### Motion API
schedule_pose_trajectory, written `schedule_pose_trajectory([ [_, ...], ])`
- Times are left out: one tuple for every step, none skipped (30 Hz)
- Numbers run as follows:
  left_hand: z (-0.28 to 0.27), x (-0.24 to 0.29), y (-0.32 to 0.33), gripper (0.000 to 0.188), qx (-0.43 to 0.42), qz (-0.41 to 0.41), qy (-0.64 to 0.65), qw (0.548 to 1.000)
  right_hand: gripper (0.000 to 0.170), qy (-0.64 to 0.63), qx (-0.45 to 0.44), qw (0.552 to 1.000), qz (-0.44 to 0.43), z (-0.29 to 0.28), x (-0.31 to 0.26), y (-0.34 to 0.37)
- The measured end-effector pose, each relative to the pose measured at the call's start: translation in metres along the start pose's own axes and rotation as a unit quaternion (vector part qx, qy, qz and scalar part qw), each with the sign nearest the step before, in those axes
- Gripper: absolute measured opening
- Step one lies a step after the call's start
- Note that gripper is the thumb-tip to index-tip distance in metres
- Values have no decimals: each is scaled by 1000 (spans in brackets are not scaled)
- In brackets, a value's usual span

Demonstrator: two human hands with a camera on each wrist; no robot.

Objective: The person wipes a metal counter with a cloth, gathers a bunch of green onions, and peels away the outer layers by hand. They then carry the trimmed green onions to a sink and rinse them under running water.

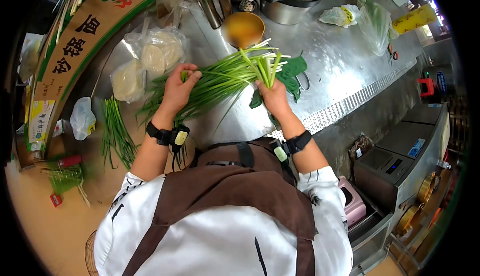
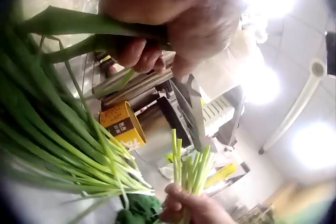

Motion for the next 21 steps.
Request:
schedule_pose_trajectory([
  [6, 2, 2, 14, -8, 33, -85, 996, 22, 0, 0, 1000, 1, 5, 3, -2],
  [13, 8, 2, 15, -16, 68, -170, 983, 23, 86, 9, 996, -32, 11, -3, -5],
  [18, 12, 3, 15, -16, 70, -169, 983, 24, 171, 19, 983, -67, 17, -8, -8],
  [28, 19, 8, 15, -43, 86, -220, 971, 23, 236, -6, 971, -48, 27, -1, -13],
  [38, 24, 12, 16, -68, 100, -270, 955, 23, 236, -5, 971, -49, 31, 0, -17],
  [45, 27, 14, 18, -75, 109, -308, 942, 23, 292, -17, 955, -45, 37, 1, -18],
  [45, 23, 14, 18, -75, 108, -309, 942, 23, 348, -31, 936, -40, 43, 4, -20],
  [50, 32, 17, 22, -61, 195, -346, 916, 22, 333, -29, 942, -36, 43, 10, -23],
  [56, 41, 23, 26, -47, 281, -380, 880, 22, 333, -30, 942, -36, 39, 7, -22],
  [56, 38, 21, 26, -47, 281, -380, 880, 21, 245, -63, 967, -23, 37, 7, -21],
  [60, 39, 22, 28, -59, 306, -381, 871, 20, 155, -97, 983, -11, 37, 3, -21],
  [63, 41, 24, 31, -70, 331, -381, 860, 14, 32, -115, 992, 41, 37, 3, -17],
  [62, 41, 23, 31, -70, 331, -381, 861, 14, 32, -116, 992, 41, 30, -5, -17],
  [64, 41, 23, 32, -85, 340, -364, 863, 13, -36, -198, 974, 103, 34, -3, -10],
  [67, 43, 24, 33, -101, 349, -344, 866, 12, -103, -276, 941, 165, 40, -5, 1],
  [68, 45, 23, 33, -102, 351, -341, 866, 14, -144, -293, 926, 189, 40, -14, 10],
  [72, 44, 23, 31, -147, 343, -322, 870, 14, -143, -290, 927, 189, 36, -16, 11],
  [78, 42, 24, 30, -192, 335, -303, 871, 16, -170, -296, 915, 214, 34, -14, 14],
  [80, 43, 25, 30, -193, 336, -302, 871, 17, -197, -301, 902, 239, 33, -12, 18],
  [81, 41, 27, 26, -195, 322, -295, 878, 18, -195, -302, 902, 238, 32, -10, 18],
  [82, 39, 28, 23, -197, 307, -287, 885, 18, -195, -301, 903, 238, 32, -10, 19],
])
Point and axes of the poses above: each hand's wrist, its own y-axis away from the middle knuckle, its own z-axis out of the palm, x = y × z, the point moved 9 cm from there along -y, towards the middle knuckle, and after that the axes turned 1 degree about z, right-handed, at the moved point
